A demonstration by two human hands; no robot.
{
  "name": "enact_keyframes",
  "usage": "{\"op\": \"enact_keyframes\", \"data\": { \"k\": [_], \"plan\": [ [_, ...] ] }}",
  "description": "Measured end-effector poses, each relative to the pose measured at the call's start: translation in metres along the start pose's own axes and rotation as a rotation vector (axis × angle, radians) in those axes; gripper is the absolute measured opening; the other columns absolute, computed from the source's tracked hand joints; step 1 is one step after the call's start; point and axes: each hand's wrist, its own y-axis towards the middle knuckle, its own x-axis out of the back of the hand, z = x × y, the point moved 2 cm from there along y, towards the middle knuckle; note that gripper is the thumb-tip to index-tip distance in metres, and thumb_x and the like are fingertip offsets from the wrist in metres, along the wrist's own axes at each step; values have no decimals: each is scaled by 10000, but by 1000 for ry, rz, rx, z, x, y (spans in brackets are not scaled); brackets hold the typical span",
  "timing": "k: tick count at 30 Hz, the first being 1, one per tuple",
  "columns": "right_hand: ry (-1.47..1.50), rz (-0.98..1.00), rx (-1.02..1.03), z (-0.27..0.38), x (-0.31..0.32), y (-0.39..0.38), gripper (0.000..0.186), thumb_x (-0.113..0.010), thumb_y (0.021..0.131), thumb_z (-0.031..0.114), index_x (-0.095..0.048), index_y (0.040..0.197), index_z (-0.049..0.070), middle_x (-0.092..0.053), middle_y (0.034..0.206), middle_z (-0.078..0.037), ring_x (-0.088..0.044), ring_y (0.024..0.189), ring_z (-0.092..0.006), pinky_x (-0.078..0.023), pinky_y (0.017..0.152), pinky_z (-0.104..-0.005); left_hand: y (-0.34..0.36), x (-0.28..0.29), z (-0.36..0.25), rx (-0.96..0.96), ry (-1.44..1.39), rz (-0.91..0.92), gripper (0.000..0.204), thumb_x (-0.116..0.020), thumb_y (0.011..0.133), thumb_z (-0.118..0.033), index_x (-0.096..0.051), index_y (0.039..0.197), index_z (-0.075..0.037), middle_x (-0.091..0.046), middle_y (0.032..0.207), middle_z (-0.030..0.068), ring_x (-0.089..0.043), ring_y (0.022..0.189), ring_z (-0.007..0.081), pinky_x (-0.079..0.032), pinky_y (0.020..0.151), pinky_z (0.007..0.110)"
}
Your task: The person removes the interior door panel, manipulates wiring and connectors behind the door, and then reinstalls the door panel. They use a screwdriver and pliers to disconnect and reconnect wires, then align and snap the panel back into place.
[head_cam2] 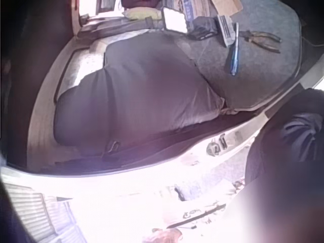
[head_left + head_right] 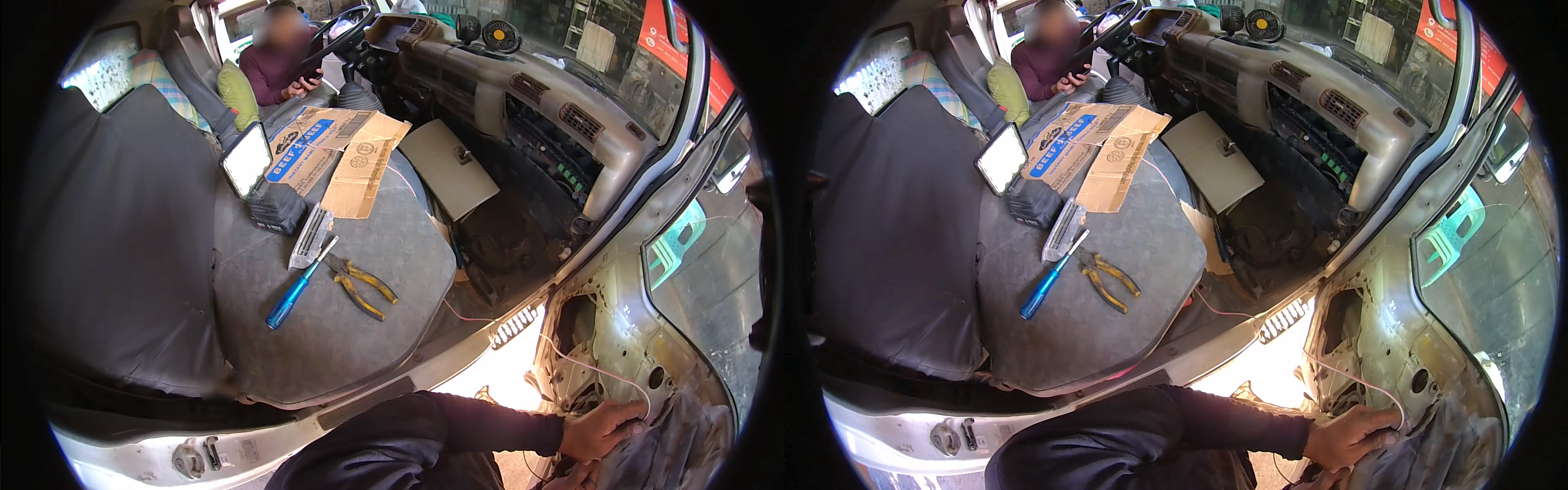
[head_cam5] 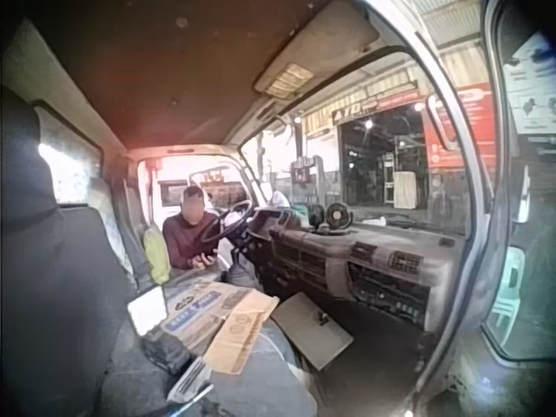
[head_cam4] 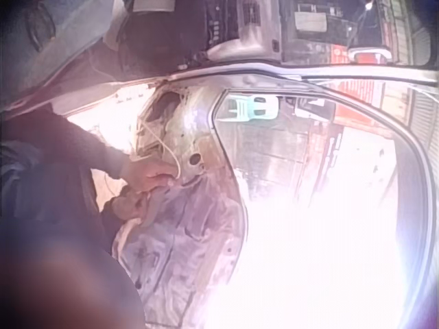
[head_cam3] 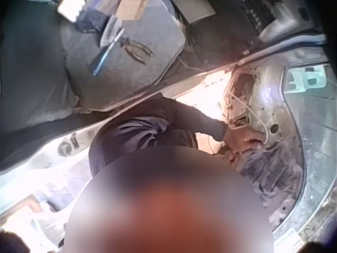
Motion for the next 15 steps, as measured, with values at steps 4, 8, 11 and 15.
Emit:
{"op": "enact_keyframes", "data": {
  "k": [4, 8, 11, 15],
  "plan": [
    [63, 49, -63, 0, -4, -8, 306, -651, 999, 208, -572, 812, -21, -438, 580, -11, -342, 453, -100, -276, 413, -270, 8, 4, 8, 24, 32, -73, 161, -550, 1014, -142, -500, 1045, 8, -482, 811, 223, -479, 740, 422, -457, 703, 411],
    [126, 106, -122, 17, -1, -12, 314, -651, 1000, 211, -570, 800, -18, -441, 578, -15, -344, 453, -101, -272, 413, -273, 18, 15, 1, 23, 34, -51, 166, -562, 1001, -130, -513, 1042, 24, -453, 833, 233, -503, 744, 400, -449, 709, 399],
    [353, 249, -191, 34, -7, -8, 321, -651, 1000, 213, -568, 791, -16, -444, 577, -18, -345, 453, -101, -269, 413, -275, 27, 42, -12, 199, -96, -138, 184, -555, 1048, -200, -557, 1039, -15, -546, 756, 65, -524, 622, 134, -451, 586, 314],
    [516, 682, -71, 47, -47, 14, 324, -646, 1008, 229, -558, 787, 10, -454, 571, -35, -339, 448, -89, -232, 417, -281, 63, 115, -46, 322, 200, -270, 162, -555, 1044, -173, -628, 1091, -36, -562, 725, -33, -523, 594, 38, -429, 529, 237]
  ]
}}
